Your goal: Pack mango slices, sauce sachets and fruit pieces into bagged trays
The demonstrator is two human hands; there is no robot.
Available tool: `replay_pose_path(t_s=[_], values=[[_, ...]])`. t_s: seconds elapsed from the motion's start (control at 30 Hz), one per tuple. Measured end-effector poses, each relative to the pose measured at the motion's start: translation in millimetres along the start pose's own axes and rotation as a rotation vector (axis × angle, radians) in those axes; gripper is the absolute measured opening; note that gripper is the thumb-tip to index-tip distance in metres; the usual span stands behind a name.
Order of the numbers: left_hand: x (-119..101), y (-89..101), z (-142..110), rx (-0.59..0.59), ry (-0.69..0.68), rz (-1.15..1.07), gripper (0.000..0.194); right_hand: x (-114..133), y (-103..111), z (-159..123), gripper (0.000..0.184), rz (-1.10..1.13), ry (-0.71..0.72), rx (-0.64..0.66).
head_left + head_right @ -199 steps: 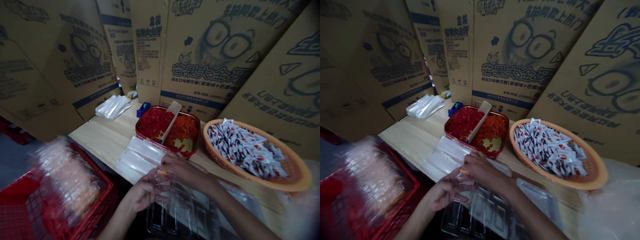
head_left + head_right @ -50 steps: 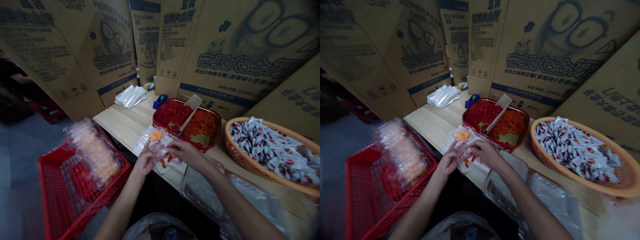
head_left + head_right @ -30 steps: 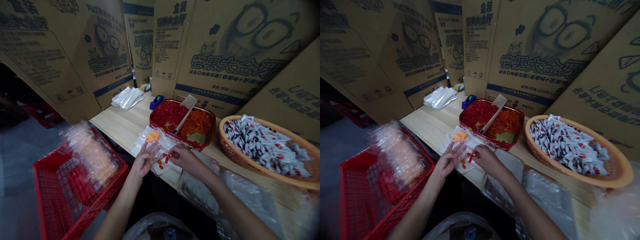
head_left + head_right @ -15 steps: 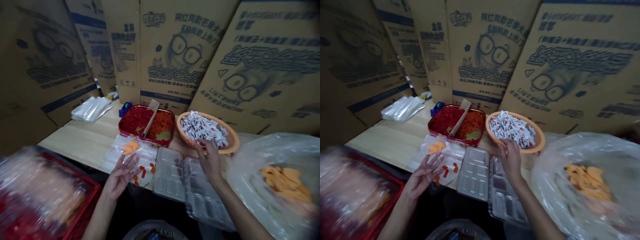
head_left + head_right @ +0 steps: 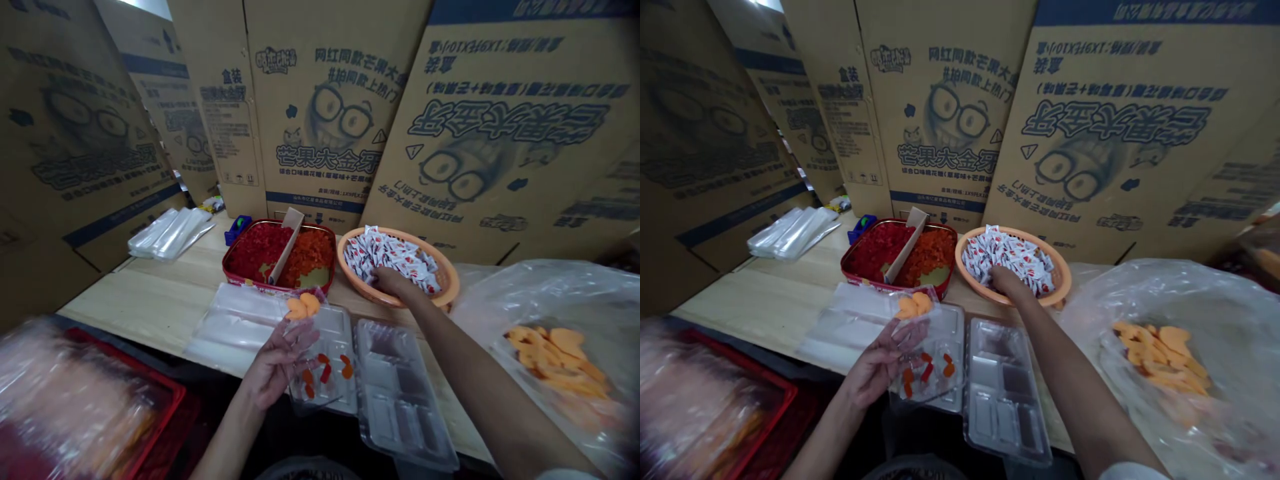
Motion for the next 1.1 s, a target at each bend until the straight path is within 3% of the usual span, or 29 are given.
replay_pose_path(t_s=[0.1,0.23,0.33,0.43,0.57,0.7,0.8,0.9,0.97,1.0,1.03,1.1], values=[[8.4,-1.7,9.7,0.022,0.044,0.012,0.059,-10.4,7.4,-6.1,0.012,0.057,-0.051,-0.047],[18.3,-4.4,21.3,0.039,0.101,0.016,0.057,-13.6,27.0,-15.2,0.014,0.211,-0.069,-0.197],[25.0,-6.4,29.2,0.037,0.128,-0.001,0.057,-5.2,39.6,-25.8,0.022,0.337,-0.038,-0.254],[30.2,-10.6,35.6,0.061,0.144,-0.014,0.059,14.5,41.9,-42.7,0.029,0.526,0.025,-0.213],[33.0,-19.3,40.6,0.113,0.134,-0.009,0.062,59.8,21.1,-75.6,0.029,0.846,0.177,-0.016],[33.4,-26.1,41.3,0.132,0.117,0.012,0.063,101.3,-11.5,-107.6,0.016,0.799,0.238,0.089],[32.8,-26.3,39.3,0.128,0.111,0.029,0.062,112.6,-24.8,-114.1,0.013,0.74,0.282,0.151],[31.9,-21.9,36.3,0.088,0.118,0.035,0.062,93.0,-8.3,-96.7,0.015,0.56,0.276,-0.053],[31.1,-18.4,34.3,0.063,0.116,0.031,0.064,64.4,11.4,-75.6,0.016,0.277,0.13,-0.229],[30.7,-16.9,33.4,0.057,0.111,0.029,0.065,47.6,19.2,-63.5,0.018,0.106,0.007,-0.247],[30.4,-15.8,32.4,0.057,0.106,0.027,0.066,30.7,23.2,-51.1,0.02,-0.051,-0.124,-0.179],[30.0,-13.9,30.2,0.058,0.103,0.024,0.068,4.4,28.1,-30.7,0.017,-0.139,-0.243,-0.081]])
Point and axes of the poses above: each hand's wrist, its own z-axis towards the middle knuckle, its own y-axis out of the back of the hand, x = y × z, the point moved 4 cm from there along z, towards the middle knuckle, and after that the axes turned 5 degrees about x, right-handed, at the moved point
